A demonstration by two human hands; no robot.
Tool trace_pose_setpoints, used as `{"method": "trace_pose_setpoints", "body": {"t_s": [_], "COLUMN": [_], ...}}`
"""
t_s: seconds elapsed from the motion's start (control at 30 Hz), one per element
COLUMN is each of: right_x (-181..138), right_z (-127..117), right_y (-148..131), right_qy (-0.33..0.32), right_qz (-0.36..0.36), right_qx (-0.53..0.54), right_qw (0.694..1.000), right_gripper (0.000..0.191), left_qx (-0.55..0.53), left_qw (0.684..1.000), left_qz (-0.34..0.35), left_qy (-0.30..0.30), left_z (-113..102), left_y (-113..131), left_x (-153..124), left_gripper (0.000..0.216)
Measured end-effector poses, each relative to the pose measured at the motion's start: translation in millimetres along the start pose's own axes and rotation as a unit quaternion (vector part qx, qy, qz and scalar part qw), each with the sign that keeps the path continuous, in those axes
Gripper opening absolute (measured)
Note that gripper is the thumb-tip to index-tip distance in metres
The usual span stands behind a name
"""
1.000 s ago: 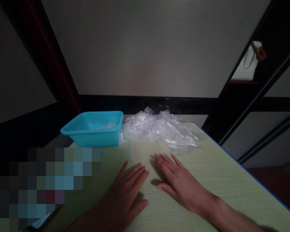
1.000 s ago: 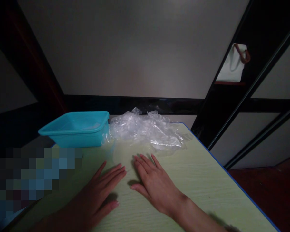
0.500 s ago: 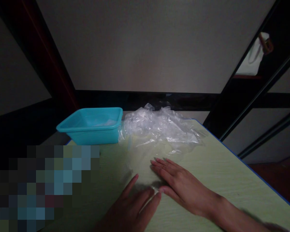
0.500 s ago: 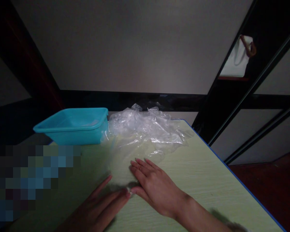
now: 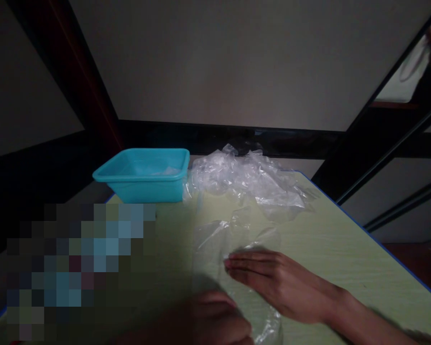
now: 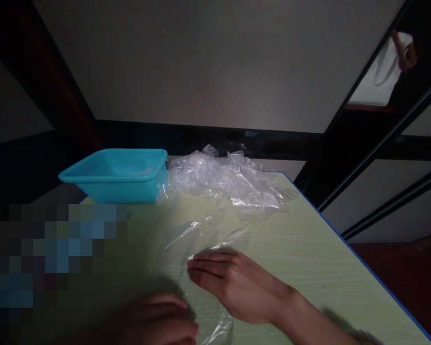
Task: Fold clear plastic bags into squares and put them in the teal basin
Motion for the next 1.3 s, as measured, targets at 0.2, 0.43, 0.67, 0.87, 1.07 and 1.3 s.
{"method": "trace_pose_setpoints", "body": {"t_s": [0.2, 0.43, 0.67, 0.87, 1.07, 1.3], "right_x": [-2.2, -1.6, 0.0, 1.3, 2.5, 3.0], "right_z": [-3.2, -3.8, -1.7, -2.1, -0.4, -1.5], "right_y": [-0.8, -2.7, -5.1, -8.6, -10.6, -12.6], "right_qy": [0.087, 0.145, 0.148, 0.160, 0.155, 0.146], "right_qz": [-0.003, -0.027, -0.061, -0.088, -0.090, -0.103], "right_qx": [-0.026, -0.034, -0.050, -0.059, -0.034, -0.038], "right_qw": [0.996, 0.989, 0.986, 0.981, 0.983, 0.983], "right_gripper": [0.032, 0.031, 0.036, 0.035, 0.031, 0.031], "left_qx": [0.006, 0.001, 0.008, 0.033, 0.058, 0.095], "left_qw": [0.998, 0.990, 0.982, 0.982, 0.989, 0.989], "left_qz": [0.025, -0.073, -0.153, -0.153, -0.112, -0.087], "left_qy": [-0.051, -0.124, -0.109, -0.106, -0.082, -0.070], "left_z": [-11.1, -22.4, -21.2, -18.9, -18.7, -17.9], "left_y": [-9.7, -11.4, -28.7, -31.8, -31.7, -27.5], "left_x": [15.6, 21.4, 18.0, 16.9, 13.3, 10.8], "left_gripper": [0.019, 0.048, 0.084, 0.099, 0.057, 0.044]}}
Point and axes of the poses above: each hand's wrist, its own x-axis towards the middle knuckle, its own z-axis out of the palm, y = z × x, the point moved 2 cm from there along x, towards the middle knuckle, and after that the axes turned 7 degrees about y, right-handed, at the moved point
